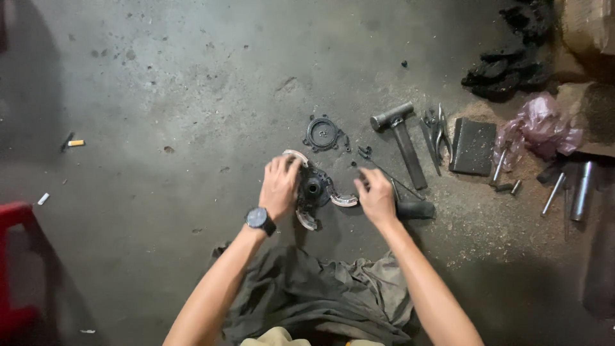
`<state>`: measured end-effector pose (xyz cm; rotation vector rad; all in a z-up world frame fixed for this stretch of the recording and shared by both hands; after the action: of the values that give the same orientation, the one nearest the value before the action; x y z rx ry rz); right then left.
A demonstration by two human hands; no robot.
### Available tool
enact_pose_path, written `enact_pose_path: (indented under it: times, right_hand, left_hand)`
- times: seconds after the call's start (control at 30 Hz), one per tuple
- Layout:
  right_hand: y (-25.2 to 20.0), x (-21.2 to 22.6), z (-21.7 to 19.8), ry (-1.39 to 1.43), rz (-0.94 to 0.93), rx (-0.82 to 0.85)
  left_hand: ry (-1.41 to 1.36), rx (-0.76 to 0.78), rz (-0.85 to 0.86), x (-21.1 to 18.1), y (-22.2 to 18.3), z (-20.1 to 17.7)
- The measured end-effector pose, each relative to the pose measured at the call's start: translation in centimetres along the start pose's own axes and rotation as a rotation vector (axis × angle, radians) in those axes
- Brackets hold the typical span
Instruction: Disassembling and inspecting centrifugal clutch components of a motorcycle engine.
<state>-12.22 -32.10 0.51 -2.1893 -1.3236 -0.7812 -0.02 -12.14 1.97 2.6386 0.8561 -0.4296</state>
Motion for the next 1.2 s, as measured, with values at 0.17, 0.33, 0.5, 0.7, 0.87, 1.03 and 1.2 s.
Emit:
enact_pose_path:
  times: [0.17,0.33,0.5,0.7,0.87,1.03,1.2]
  right_hand:
    - [3.6,-1.1,0.6,-0.127,0.044,-0.016]
    - [3.9,-0.4,0.0,-0.061,0.037,-0.058]
    - [1.9,-1.3,0.0,0.185,0.264,-0.055]
    - [1.4,0.9,1.0,0.275,0.164,0.027]
    - [2.3,4.1,4.0,0.140,-0.187,0.213]
    - [2.7,4.4,4.3,0.100,-0.171,0.252]
    - [2.7,5.1,4.4,0.004,-0.228,0.231]
  left_hand:
    - [-0.148,0.106,-0.015,-3.1,-2.5,2.2]
    - [-0.117,0.167,-0.073,-3.6,-2.5,3.3]
    - [-0.108,0.133,-0.055,-3.6,-2.2,3.3]
    - [-0.080,0.084,-0.011,-4.1,-3.0,3.7]
    - [-0.073,0.072,0.016,-4.3,-3.4,3.3]
    - [-0.071,0.068,0.014,-4.5,-3.4,3.1]
    - [-0.035,0.078,0.016,-4.7,-3.3,3.0]
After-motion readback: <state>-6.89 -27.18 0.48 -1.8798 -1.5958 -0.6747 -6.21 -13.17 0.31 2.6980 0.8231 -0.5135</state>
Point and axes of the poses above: each hand's wrist, its own y-axis towards the middle knuckle, its own z-axis out of the palm, x = y × z, the point moved 7 cm from there along y, towards the middle knuckle, and after that the axes turned 4 degrees about z, right-handed, at the moved point
